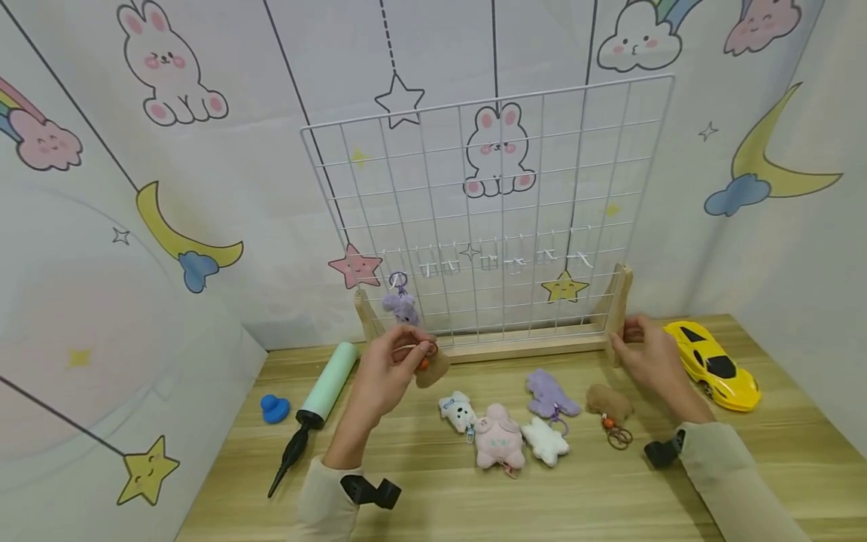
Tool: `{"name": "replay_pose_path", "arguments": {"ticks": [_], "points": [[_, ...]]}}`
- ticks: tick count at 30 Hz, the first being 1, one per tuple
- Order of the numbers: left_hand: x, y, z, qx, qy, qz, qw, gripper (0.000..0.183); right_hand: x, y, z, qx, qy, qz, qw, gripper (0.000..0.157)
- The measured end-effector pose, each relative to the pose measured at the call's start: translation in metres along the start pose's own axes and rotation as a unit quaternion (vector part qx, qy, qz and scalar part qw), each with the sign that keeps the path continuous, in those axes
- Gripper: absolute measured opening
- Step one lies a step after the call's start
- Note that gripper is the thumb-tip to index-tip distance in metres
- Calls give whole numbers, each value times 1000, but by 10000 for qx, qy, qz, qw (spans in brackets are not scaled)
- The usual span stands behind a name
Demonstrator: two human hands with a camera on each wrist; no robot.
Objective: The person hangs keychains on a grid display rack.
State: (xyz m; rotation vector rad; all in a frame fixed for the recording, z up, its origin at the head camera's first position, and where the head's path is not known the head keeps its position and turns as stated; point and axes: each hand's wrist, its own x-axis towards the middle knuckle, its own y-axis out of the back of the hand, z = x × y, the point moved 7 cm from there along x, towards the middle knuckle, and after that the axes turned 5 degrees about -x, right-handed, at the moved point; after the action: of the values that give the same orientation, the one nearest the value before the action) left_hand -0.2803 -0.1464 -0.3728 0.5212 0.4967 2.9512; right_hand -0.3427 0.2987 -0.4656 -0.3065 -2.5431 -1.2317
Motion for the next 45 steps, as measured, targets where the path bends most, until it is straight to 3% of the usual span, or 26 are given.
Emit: {"name": "replay_pose_path", "arguments": {"ticks": [3,8,17,26,35,45], "points": [[5,1,14,-294,-243,264,9989,10,0,0,-1,2,13,11,10000,36],[12,7,31,-594,-486,996,9921,12,-1,0,-4,18,46,72,10000,34],[18,7,38,-1704,-689,1739,9675,17,-2,3,-6,13,138,131,9998,34],[29,-7,35,-2755,-894,2227,9309,19,-2,2,-2,-35,116,119,9999,33],[38,-21,24,-3709,-819,2883,8790,24,-2,2,-3,38,122,94,9999,33],[52,-35,11,-4276,-690,3181,8433,16,-2,1,-3,72,116,170,9998,33]]}}
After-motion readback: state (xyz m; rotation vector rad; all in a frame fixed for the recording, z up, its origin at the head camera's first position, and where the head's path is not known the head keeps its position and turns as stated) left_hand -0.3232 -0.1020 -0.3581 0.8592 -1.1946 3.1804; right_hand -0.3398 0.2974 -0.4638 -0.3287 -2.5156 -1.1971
